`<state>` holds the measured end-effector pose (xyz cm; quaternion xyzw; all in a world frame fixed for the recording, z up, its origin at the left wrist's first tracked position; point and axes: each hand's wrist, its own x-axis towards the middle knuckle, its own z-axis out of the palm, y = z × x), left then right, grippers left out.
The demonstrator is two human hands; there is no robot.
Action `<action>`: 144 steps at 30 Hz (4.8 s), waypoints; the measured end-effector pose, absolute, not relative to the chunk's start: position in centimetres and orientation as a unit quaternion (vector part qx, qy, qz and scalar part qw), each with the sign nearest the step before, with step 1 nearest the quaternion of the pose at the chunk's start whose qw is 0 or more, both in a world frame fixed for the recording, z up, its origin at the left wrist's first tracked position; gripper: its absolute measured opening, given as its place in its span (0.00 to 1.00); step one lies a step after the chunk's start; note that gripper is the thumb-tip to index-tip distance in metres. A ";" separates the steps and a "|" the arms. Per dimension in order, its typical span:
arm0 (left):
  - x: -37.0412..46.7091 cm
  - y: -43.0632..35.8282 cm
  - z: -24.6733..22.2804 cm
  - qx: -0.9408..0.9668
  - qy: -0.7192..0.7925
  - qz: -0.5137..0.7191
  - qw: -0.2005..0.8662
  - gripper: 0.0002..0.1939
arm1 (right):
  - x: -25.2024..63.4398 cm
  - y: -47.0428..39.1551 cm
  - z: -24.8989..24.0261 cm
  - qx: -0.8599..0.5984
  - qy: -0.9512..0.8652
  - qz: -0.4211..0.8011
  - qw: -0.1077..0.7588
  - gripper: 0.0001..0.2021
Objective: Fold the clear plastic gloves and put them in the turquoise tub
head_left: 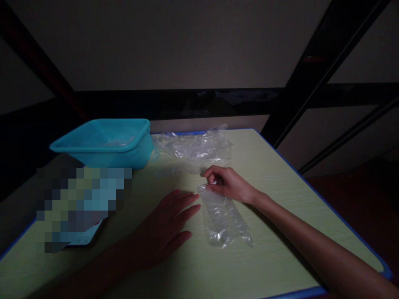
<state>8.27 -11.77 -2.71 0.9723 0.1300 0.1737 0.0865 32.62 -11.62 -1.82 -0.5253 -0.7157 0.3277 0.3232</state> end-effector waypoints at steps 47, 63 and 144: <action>10.3 -10.5 -2.6 0.981 0.156 0.015 0.112 0.27 | 35.2 -10.7 -1.7 -0.478 -0.735 0.379 0.298 0.11; 10.4 -10.6 -2.3 0.980 0.169 -0.002 0.108 0.27 | 37.4 -10.5 -1.2 -0.507 -0.783 0.233 0.274 0.13; 8.6 -9.9 -2.4 0.982 0.127 0.059 0.128 0.24 | 33.5 -13.8 -0.2 -0.550 -0.747 0.294 0.230 0.15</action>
